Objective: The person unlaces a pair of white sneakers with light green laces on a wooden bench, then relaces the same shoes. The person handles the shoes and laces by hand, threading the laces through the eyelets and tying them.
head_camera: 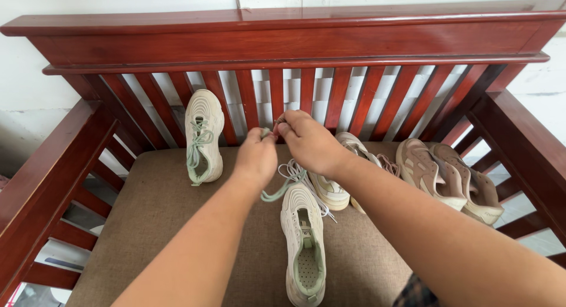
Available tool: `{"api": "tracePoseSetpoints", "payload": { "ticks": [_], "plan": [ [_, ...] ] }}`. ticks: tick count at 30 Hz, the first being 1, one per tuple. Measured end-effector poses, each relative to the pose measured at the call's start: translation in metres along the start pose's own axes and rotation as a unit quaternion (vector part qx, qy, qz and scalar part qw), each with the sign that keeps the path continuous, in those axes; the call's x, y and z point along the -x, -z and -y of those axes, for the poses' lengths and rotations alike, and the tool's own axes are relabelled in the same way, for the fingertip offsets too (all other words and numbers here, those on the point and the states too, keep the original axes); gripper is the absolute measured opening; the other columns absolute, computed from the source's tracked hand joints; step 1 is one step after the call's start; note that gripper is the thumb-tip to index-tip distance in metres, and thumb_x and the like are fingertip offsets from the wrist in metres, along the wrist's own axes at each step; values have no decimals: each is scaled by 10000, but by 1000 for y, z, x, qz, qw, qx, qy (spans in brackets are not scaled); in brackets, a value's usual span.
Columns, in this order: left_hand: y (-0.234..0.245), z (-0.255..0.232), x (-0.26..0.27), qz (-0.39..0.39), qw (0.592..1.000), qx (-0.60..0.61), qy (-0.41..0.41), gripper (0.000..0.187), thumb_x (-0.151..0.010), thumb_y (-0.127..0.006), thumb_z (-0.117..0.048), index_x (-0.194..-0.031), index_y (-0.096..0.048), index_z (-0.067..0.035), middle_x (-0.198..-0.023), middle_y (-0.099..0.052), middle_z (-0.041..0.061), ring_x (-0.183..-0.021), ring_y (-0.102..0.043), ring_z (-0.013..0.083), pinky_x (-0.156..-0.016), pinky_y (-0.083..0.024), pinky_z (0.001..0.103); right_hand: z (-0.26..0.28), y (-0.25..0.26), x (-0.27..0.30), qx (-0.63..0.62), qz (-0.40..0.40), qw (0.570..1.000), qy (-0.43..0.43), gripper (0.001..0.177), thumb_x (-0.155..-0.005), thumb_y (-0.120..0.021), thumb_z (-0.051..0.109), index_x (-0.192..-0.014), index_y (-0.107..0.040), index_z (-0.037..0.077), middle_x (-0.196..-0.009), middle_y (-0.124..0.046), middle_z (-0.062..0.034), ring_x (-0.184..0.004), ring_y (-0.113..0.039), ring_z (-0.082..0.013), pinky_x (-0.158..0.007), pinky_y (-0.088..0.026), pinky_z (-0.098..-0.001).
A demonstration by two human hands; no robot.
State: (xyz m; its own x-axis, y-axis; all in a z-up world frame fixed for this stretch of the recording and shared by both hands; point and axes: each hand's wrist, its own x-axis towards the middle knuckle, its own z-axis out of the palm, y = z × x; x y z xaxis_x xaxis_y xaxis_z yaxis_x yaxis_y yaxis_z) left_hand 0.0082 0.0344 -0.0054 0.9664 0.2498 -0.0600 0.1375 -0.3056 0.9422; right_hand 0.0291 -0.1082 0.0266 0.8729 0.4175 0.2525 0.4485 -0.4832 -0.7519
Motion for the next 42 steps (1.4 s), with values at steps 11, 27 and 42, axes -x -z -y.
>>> {"api": "tracePoseSetpoints", "payload": {
  "ticks": [11, 27, 42],
  "plan": [
    [-39, -6, 5, 54, 998, -25, -19, 397, -1004, -432, -323, -1176, -669, -54, -1167, -723, 221, -1112, -679, 383, -953, -509, 463, 5, 17, 14, 39, -109, 988, -102, 300, -943, -644, 305, -1138, -764, 112, -1129, -668, -101, -998, -690, -254, -902, -531, -362],
    [-59, -28, 17, 46, 985, -159, 44, 410, -1041, -398, -410, -1210, -705, -195, -1255, -709, 73, -1171, -661, 318, -966, -524, 475, -36, 17, 10, -235, -21, 931, -277, 385, -987, -574, 298, -1277, -735, 101, -1090, -783, -39, -969, -671, -126, -904, -501, -293],
    [-103, 28, -15, 99, 982, -138, 86, 327, -1014, -559, -344, -1168, -750, -129, -1210, -723, 168, -1138, -681, 350, -951, -536, 442, -99, 5, 30, -224, -60, 926, -296, 273, -898, -753, 264, -1051, -817, 47, -825, -754, -30, -710, -643, -108, -679, -549, -260]
  ]
}}
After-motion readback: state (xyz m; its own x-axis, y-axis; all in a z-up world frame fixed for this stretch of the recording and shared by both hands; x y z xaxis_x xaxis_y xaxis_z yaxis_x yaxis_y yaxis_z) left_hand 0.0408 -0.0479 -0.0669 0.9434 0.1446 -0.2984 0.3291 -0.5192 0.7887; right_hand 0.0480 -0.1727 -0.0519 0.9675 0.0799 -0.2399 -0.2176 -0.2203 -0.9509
